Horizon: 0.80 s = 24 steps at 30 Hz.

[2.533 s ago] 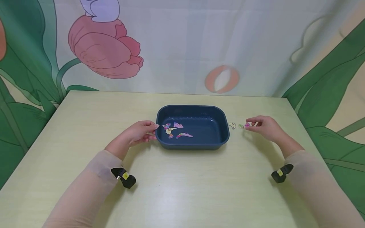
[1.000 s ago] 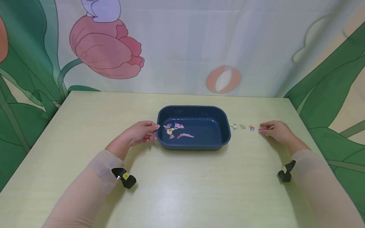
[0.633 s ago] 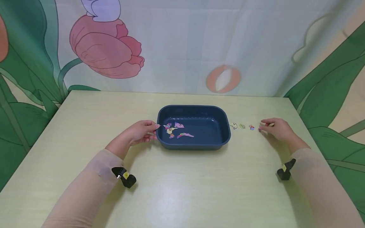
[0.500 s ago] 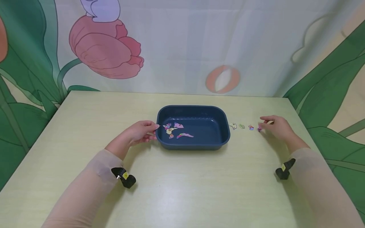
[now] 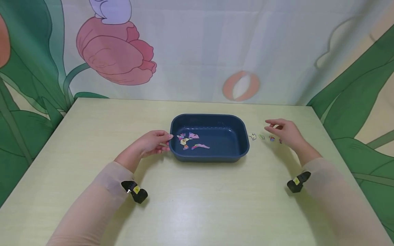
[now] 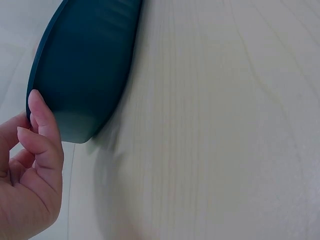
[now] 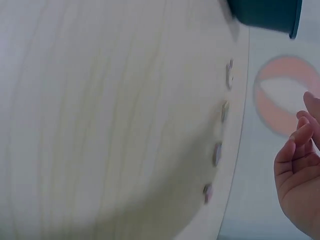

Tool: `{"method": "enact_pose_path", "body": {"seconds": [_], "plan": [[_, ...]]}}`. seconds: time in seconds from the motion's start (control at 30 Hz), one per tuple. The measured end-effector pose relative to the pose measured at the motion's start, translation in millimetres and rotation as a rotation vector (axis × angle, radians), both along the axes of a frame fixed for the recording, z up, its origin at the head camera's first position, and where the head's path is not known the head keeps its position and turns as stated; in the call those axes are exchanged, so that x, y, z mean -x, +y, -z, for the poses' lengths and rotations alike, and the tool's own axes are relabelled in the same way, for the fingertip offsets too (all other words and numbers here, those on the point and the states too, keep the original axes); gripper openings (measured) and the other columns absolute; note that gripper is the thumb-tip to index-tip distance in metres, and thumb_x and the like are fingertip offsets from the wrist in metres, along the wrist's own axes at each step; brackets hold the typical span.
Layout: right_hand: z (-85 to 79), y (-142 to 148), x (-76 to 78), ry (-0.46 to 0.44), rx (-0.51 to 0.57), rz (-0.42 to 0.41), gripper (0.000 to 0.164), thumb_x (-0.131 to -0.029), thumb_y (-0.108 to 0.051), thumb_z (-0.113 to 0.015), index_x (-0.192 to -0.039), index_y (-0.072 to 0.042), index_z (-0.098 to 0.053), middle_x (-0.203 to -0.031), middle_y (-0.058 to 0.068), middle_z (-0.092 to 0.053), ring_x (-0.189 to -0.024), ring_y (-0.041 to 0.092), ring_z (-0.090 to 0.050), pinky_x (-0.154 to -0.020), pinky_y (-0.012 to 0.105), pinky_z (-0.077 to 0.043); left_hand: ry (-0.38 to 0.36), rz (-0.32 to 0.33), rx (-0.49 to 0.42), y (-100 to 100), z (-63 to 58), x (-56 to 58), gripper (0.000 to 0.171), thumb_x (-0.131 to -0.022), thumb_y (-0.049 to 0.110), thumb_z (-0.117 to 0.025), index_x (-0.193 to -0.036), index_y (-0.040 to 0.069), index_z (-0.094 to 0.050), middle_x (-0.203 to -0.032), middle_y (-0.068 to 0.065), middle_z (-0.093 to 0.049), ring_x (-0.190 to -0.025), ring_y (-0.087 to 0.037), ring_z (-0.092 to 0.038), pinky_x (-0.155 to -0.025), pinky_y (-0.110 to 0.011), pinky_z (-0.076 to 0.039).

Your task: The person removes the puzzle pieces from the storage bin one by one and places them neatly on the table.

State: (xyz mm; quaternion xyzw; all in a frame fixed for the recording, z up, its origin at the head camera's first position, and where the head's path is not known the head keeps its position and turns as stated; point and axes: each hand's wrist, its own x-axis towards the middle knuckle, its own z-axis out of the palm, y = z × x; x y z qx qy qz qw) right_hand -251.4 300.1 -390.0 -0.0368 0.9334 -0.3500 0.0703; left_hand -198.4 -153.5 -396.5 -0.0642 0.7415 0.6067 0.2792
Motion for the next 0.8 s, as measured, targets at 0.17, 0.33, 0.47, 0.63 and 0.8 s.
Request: {"method": "enact_pose_path", "body": {"seconds": [0.17,0.33,0.47,0.63,0.8], "plan": [[-3.8,-20.8,-3.0,0.029,0.059,-0.04,0.052,-0.089,-0.041,-0.061,-0.13,-0.011,-0.054,-0.11,0.011,-0.054,-0.088,0.026,-0.046,-0.059,0.027,-0.043,0.003,0.005,-0.006,1.1,-0.2,1.2,0.032,-0.097,0.027,-0.051,-0.108,-0.003,-0.05,-0.081,-0.004,-0.056,-0.069,-0.014,-0.059,-0.054,-0.02,-0.04],[-8.8,-46.3,-6.5,0.049,0.14,-0.104,0.05,-0.087,-0.039,-0.064,-0.126,-0.009,-0.058,-0.11,0.01,-0.058,-0.083,0.022,-0.049,-0.058,0.025,-0.04,0.002,0.002,-0.003,1.3,-0.9,0.5,0.032,-0.097,0.026,-0.051,-0.111,-0.003,-0.049,-0.082,-0.004,-0.056,-0.068,-0.014,-0.059,-0.054,-0.02,-0.04],[-10.3,-66.5,-9.5,0.041,0.195,-0.167,0.045,-0.088,-0.034,-0.064,-0.125,-0.008,-0.059,-0.105,0.01,-0.059,-0.079,0.022,-0.049,-0.055,0.025,-0.039,0.003,0.001,-0.006,1.0,-2.0,-0.4,0.032,-0.097,0.026,-0.051,-0.111,-0.002,-0.049,-0.081,-0.004,-0.057,-0.068,-0.013,-0.059,-0.054,-0.02,-0.04],[-8.1,-91.0,-10.0,0.041,0.239,-0.232,0.041,-0.088,-0.028,-0.065,-0.122,-0.007,-0.061,-0.099,0.008,-0.055,-0.083,0.022,-0.049,-0.064,0.023,-0.042,0.002,0.004,-0.009,0.2,-0.6,-0.1,0.029,-0.097,0.026,-0.051,-0.108,0.0,-0.05,-0.081,-0.004,-0.056,-0.069,-0.014,-0.06,-0.054,-0.02,-0.04],[-6.4,-110.1,-9.7,0.057,0.256,-0.276,0.038,-0.087,-0.024,-0.067,-0.12,-0.006,-0.063,-0.094,0.007,-0.057,-0.081,0.024,-0.049,-0.067,0.025,-0.043,0.002,0.004,-0.013,-0.9,0.7,0.1,0.028,-0.097,0.026,-0.051,-0.108,0.0,-0.051,-0.081,-0.004,-0.057,-0.07,-0.015,-0.06,-0.054,-0.02,-0.04]]}}
